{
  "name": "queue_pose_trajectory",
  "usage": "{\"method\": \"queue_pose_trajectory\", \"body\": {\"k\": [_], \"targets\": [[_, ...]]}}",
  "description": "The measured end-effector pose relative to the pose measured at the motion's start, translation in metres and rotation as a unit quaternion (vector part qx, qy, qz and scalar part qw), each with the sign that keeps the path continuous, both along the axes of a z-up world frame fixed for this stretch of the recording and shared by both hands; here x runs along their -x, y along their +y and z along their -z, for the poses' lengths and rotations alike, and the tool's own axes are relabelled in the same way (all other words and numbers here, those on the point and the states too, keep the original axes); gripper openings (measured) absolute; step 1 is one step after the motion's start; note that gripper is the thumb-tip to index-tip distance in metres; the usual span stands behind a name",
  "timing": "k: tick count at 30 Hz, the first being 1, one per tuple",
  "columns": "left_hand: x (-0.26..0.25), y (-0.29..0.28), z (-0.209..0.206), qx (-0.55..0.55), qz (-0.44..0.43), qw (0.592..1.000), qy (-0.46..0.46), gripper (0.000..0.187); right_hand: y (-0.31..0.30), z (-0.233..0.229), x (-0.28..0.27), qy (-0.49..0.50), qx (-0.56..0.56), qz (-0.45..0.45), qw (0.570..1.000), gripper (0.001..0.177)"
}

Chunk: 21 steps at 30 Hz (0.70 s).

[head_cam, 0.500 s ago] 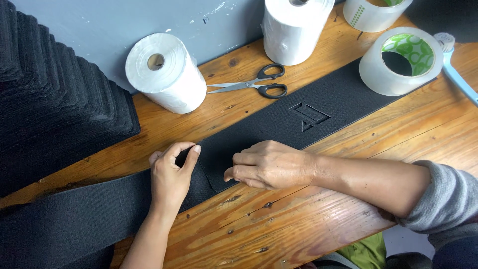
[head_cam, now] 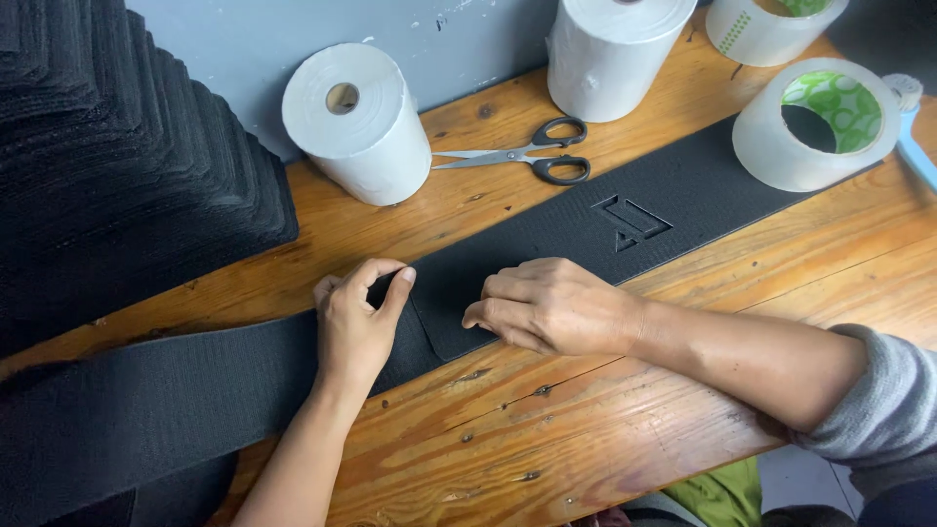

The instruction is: The person cuts a long strip of black fabric using scissors on a wooden table. They hold the fabric steady with one hand while cutting with the other, repeating the action to create multiple segments.

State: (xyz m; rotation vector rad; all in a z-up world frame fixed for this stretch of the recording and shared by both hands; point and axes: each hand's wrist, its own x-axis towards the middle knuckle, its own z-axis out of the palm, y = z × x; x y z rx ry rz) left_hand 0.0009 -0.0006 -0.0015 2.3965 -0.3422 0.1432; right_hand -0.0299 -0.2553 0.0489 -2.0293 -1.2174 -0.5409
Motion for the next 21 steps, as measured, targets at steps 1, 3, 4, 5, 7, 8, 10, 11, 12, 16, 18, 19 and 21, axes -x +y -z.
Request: {"method": "queue_pose_trajectory", "body": {"k": [1,3,4,5,7,8,10,11,12,16,18,19,21], "targets": [[-0.0010,-0.0003,0.0003,0.000,0.002,1.000,0.000,0.013,0.0003,0.0000,-0.0007,0.000,0.000,0.002,1.000,0.020],[-0.0006,-0.0006,0.0012,-0.004,0.000,1.000,-0.002,0.013,0.0012,0.0009,0.0000,-0.001,-0.005,0.004,1.000,0.019],[-0.0004,-0.0008,0.0007,-0.004,0.000,1.000,-0.002,0.013,0.0014,0.0002,0.0006,-0.001,-0.006,0.005,1.000,0.019],[-0.0003,-0.0008,0.0001,-0.001,0.001,1.000,-0.003,0.013,0.0017,-0.0006,0.0011,0.003,-0.006,0.008,1.000,0.019],[-0.0007,-0.0004,-0.0004,0.003,0.002,1.000,-0.005,0.012,0.0022,-0.0016,0.0011,0.004,-0.007,0.009,1.000,0.019],[-0.0005,0.0002,-0.0004,-0.001,0.004,1.000,-0.003,0.012,0.0025,-0.0019,0.0009,0.001,-0.010,0.006,1.000,0.019],[0.0001,0.0005,0.0002,-0.004,0.004,1.000,-0.002,0.012,0.0032,-0.0023,0.0009,-0.003,-0.013,0.002,1.000,0.019],[0.0007,0.0002,0.0007,0.000,0.003,1.000,0.001,0.011,0.0038,-0.0024,0.0012,-0.002,-0.015,0.001,1.000,0.020],[0.0003,0.0001,0.0009,0.005,0.000,1.000,0.003,0.010,0.0044,-0.0030,0.0000,-0.003,-0.017,-0.002,1.000,0.021],[-0.0018,-0.0013,0.0025,0.009,-0.012,1.000,0.009,0.012,0.0043,-0.0028,-0.0001,-0.009,-0.011,-0.013,1.000,0.022],[-0.0034,-0.0009,0.0030,0.011,-0.003,1.000,0.001,0.014,0.0041,-0.0038,-0.0003,0.003,0.002,-0.009,1.000,0.021],[-0.0025,-0.0003,0.0038,0.009,-0.009,1.000,0.002,0.014,0.0025,-0.0048,-0.0002,0.004,0.000,-0.016,1.000,0.021],[-0.0022,0.0008,0.0046,0.023,0.007,1.000,0.002,0.015,-0.0006,-0.0078,-0.0020,0.002,0.010,0.030,0.999,0.019]]}}
